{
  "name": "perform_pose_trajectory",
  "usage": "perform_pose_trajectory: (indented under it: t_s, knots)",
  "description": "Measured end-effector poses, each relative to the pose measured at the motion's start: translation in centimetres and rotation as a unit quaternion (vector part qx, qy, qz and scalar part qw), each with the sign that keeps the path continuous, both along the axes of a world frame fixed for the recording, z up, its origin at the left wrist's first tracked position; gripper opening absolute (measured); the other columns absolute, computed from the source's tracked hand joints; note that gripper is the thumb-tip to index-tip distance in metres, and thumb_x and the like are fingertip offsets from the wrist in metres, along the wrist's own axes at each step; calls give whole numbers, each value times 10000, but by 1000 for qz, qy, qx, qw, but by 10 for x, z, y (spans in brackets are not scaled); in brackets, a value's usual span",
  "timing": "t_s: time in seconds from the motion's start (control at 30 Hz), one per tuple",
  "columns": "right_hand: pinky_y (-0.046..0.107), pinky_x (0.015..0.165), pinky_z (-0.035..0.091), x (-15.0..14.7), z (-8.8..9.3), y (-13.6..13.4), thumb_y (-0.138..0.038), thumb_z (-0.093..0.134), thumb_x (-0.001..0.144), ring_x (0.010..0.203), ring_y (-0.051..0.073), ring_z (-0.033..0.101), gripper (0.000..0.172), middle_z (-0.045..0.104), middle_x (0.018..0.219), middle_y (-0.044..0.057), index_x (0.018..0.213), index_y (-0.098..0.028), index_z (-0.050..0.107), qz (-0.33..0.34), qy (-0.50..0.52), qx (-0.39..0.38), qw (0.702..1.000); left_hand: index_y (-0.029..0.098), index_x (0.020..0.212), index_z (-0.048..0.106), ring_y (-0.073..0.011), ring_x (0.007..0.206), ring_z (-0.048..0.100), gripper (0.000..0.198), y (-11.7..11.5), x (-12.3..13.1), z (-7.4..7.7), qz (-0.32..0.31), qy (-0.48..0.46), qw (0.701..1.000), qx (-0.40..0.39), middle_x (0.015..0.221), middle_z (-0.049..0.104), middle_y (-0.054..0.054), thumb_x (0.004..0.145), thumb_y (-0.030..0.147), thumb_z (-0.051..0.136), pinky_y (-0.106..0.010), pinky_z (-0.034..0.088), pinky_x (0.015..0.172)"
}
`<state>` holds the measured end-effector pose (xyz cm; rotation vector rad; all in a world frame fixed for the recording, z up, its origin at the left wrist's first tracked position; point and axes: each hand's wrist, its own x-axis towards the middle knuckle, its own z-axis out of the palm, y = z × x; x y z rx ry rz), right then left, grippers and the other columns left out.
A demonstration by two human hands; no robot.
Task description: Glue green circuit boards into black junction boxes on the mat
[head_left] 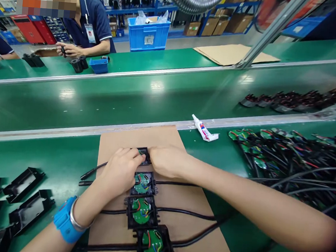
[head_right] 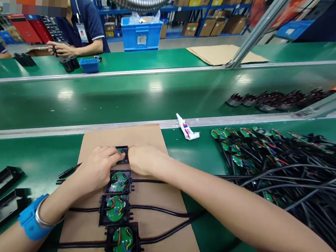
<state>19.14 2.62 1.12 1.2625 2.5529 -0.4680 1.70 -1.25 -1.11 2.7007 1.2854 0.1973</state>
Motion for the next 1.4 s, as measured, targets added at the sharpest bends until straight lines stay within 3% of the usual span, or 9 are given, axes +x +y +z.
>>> perform_pose_trajectory:
  t_s: [0.13, 0.33, 0.5, 0.63, 0.73, 0.83, 1.0, 1.17, 1.4]
  knots:
    - [348, 692, 448, -2, -11, -14, -146, 384, 868, 821, 278, 653, 320, 670, 878, 244, 1035, -15, 623, -49, 31, 57, 997, 143, 1077, 635, -253, 904, 563, 397, -2, 3, 5, 8, 33, 999, 2, 961, 619, -98, 744, 6, 468, -388, 430, 790]
    - [366, 698, 436, 16, -20, -14, -254, 389, 911, 767, 255, 619, 284, 653, 868, 182, 937, -83, 614, -58, 125, 148, 979, 161, 1227, 558, -232, 975, 566, 440, -6, -4, 3, 17, 15, 1000, 11, 1044, 630, -85, 823, 29, 442, -372, 427, 851]
    - [324, 808, 419, 30, -37, -11, -204, 413, 917, 883, 193, 540, 203, 614, 897, 90, 922, -142, 607, -12, 233, 174, 957, 187, 1227, 569, -243, 959, 564, 502, -4, 0, 3, 12, 24, 1000, 6, 1027, 628, -80, 778, -5, 453, -388, 425, 835]
    - [313, 797, 413, 30, -49, -7, -162, 398, 917, 858, 181, 508, 235, 611, 879, 88, 889, -140, 630, 29, 281, 165, 945, 152, 1209, 592, -270, 966, 554, 493, -5, 6, 5, 14, 20, 1000, -10, 1040, 621, -114, 757, -3, 467, -426, 420, 827]
    - [314, 781, 416, 31, -44, -3, -167, 425, 912, 817, 176, 510, 224, 628, 849, 82, 890, -132, 646, 45, 296, 164, 940, 220, 1220, 595, -250, 1056, 531, 516, -4, -1, 9, 18, -5, 1000, -17, 1145, 609, -86, 772, -1, 465, -416, 417, 868]
    - [326, 787, 414, 30, -30, -5, -163, 431, 906, 819, 183, 511, 233, 631, 824, 80, 894, -128, 662, 48, 297, 174, 938, 273, 1171, 625, -220, 1137, 504, 436, 1, -24, 14, 73, -100, 992, -25, 1230, 591, -37, 820, 57, 484, -414, 393, 959]
    - [350, 804, 398, 4, -6, -28, -145, 373, 908, 875, 212, 474, 299, 602, 894, 118, 991, -110, 658, 52, 230, 193, 952, 179, 905, 705, -194, 909, 622, 175, 11, -55, 12, 169, -171, 970, -46, 937, 688, -49, 838, 189, 544, -342, 481, 853]
    - [414, 808, 393, -31, 0, -47, -259, 391, 917, 904, 265, 449, 353, 585, 947, 183, 1038, -37, 637, 69, 154, 191, 967, 201, 793, 722, -152, 764, 653, 127, 9, -50, 0, 175, -175, 965, -90, 841, 702, -7, 786, 198, 595, -249, 501, 720]
    - [467, 837, 379, -45, 1, -33, -289, 399, 911, 980, 305, 452, 376, 601, 922, 186, 865, -59, 693, 99, 138, 164, 972, 186, 798, 709, -168, 799, 635, 140, 11, -44, 4, 163, -136, 974, -83, 878, 681, -31, 795, 163, 571, -267, 476, 747]
